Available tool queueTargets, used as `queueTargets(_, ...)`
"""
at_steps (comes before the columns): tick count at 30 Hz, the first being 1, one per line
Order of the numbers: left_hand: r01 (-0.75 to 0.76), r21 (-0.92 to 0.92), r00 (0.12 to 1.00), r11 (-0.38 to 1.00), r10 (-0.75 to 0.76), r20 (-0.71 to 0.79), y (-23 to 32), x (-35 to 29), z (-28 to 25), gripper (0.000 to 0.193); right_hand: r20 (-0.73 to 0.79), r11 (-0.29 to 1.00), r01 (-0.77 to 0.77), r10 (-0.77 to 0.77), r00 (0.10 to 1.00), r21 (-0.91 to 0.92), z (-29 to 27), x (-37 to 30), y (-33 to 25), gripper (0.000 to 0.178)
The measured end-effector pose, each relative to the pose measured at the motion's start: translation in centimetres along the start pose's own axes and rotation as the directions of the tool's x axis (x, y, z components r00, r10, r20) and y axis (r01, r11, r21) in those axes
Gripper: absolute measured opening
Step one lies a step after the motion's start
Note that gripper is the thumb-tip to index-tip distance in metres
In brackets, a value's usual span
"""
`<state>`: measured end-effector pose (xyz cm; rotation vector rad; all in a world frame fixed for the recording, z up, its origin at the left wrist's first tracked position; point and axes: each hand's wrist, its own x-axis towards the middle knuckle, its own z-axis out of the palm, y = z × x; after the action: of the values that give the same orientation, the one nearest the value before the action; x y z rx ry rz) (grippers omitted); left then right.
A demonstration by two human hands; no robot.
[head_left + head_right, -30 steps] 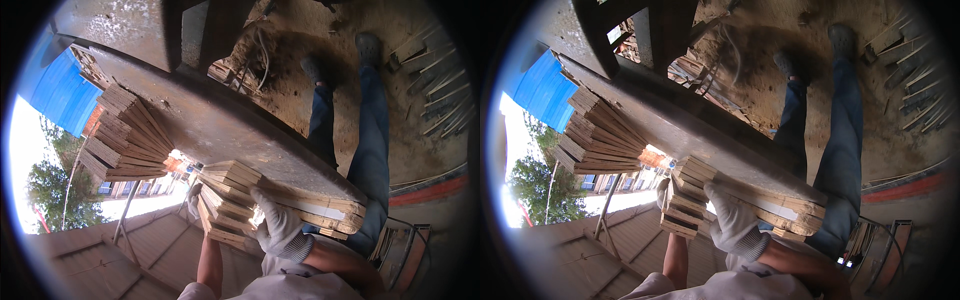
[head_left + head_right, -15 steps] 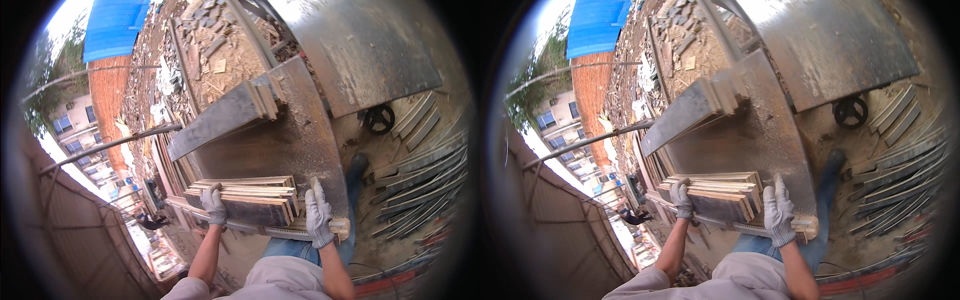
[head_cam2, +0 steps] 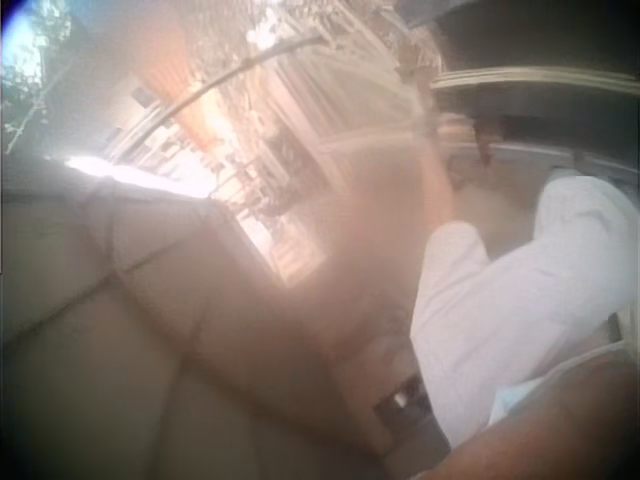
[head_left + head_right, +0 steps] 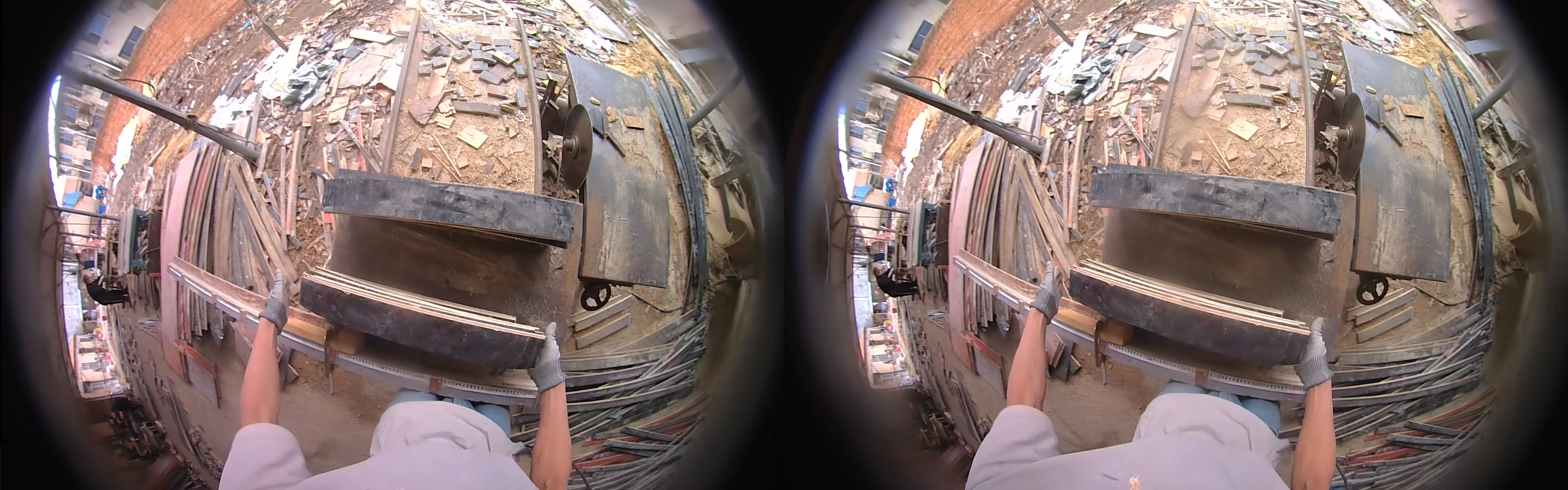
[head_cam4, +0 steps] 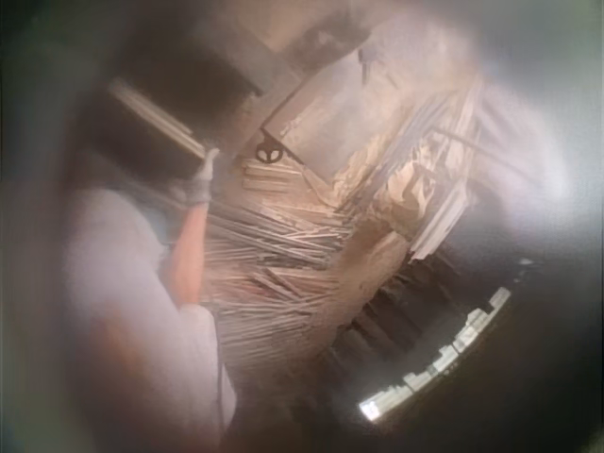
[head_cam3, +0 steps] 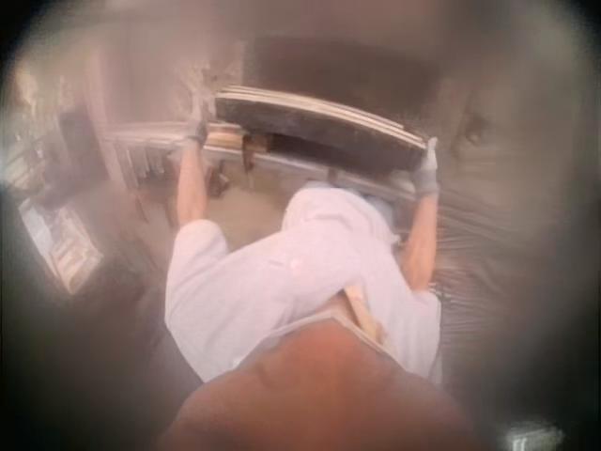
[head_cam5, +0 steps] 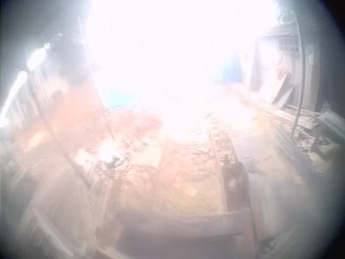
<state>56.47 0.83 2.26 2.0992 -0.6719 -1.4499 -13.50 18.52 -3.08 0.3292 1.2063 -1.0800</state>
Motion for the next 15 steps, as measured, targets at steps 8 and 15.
queueTargets(8, 0.121, -0.319, 0.947, 0.940, -0.013, 0.320, -2.8, 3.3, 3.3, 0.074, -0.060, 0.991, -0.018, 0.010, 0.998, -0.134, 1.2, -0.6, -1.8, 0.083)
queueTargets(15, 0.218, -0.461, 0.961, 0.860, -0.107, 0.255, -1.3, 2.0, 4.3, 0.066, 0.012, 0.987, 0.057, -0.055, 0.998, -0.151, 2.5, 0.2, -0.5, 0.089)
